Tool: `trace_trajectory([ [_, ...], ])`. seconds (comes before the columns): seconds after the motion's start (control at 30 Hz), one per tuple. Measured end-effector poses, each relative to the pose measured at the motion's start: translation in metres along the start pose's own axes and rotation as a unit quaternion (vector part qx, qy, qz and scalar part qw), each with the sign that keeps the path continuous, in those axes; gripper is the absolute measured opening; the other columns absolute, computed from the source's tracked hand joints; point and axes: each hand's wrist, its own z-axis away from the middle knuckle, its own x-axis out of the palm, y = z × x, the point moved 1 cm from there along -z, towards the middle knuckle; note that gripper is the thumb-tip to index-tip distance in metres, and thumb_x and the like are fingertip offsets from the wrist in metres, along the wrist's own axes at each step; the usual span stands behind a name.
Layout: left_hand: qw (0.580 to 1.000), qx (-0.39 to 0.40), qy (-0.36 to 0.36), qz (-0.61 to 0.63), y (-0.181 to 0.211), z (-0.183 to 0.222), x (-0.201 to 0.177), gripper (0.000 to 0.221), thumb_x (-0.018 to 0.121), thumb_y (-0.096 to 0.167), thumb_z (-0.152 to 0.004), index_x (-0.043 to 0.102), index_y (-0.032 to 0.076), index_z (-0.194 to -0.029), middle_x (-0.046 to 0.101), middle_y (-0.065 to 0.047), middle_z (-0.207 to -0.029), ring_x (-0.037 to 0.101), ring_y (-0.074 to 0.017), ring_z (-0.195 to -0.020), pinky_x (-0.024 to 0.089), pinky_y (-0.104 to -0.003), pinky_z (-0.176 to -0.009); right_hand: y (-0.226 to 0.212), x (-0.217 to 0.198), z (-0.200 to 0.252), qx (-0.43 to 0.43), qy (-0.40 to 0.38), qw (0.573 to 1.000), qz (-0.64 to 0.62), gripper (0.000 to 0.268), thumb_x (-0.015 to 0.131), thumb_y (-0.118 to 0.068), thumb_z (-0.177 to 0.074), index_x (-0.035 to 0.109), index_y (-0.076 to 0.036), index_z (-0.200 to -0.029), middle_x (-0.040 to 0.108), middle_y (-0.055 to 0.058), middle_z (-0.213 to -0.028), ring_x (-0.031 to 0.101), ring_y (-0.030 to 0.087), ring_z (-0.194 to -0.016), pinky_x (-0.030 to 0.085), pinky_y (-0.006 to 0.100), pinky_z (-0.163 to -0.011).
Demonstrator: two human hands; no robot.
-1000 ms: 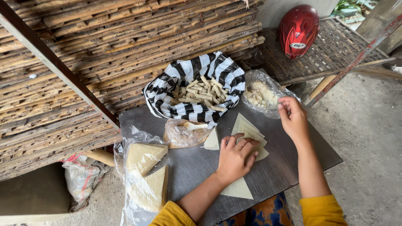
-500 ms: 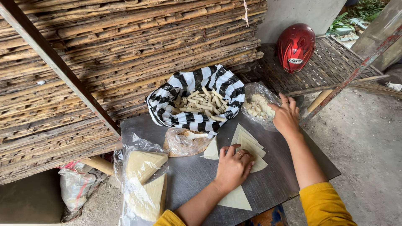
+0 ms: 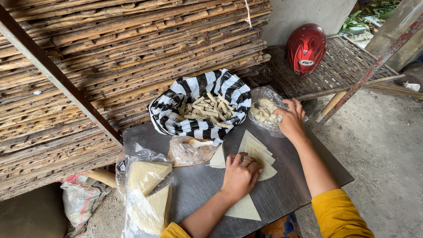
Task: The person folds triangular pastry sheets by hand, adds a filling mixture using a spoon, and seals the edges on a metal table.
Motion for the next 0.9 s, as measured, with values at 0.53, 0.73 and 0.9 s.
trace_trajectory([
  [0.53,1.0,0.006,0.01,-0.001,0.001,0.0,-0.001,0.02,0.071,0.026,-0.097,0.077,0.013,-0.083,0.074,0.001,-0.086,0.063,-0.0184,-0.083,0.042,-0.038,-0.089,-0.063,-0.019,0.116,-0.064,-0.093,0.962,-0.25,0.051,0.052,0.017,-0.078,0.079,-0.015,-0.106,0.062,0.005,-0.125,0.056,0.024,-0.115,0.046,0.033,-0.103],
  [0.73,1.0,0.01,0.0,-0.006,0.001,0.001,0.003,0.02,0.069,0.025,-0.096,0.076,0.012,-0.082,0.073,-0.001,-0.084,0.064,-0.0201,-0.084,0.043,-0.04,-0.09,-0.069,-0.042,0.128,-0.153,-0.101,0.98,-0.078,0.068,0.055,0.017,-0.074,0.075,-0.024,-0.125,0.055,0.005,-0.142,0.051,0.028,-0.12,0.046,0.037,-0.098],
  [0.9,1.0,0.001,0.0,-0.001,0.002,0.001,0.003,0.022,0.069,0.025,-0.095,0.075,0.012,-0.079,0.072,-0.003,-0.083,0.064,-0.0213,-0.084,0.044,-0.041,-0.089,-0.056,-0.048,0.121,-0.339,-0.053,0.932,0.117,0.049,0.062,-0.002,-0.084,0.067,-0.016,-0.131,0.048,0.005,-0.151,0.047,0.03,-0.131,0.043,0.046,-0.102],
])
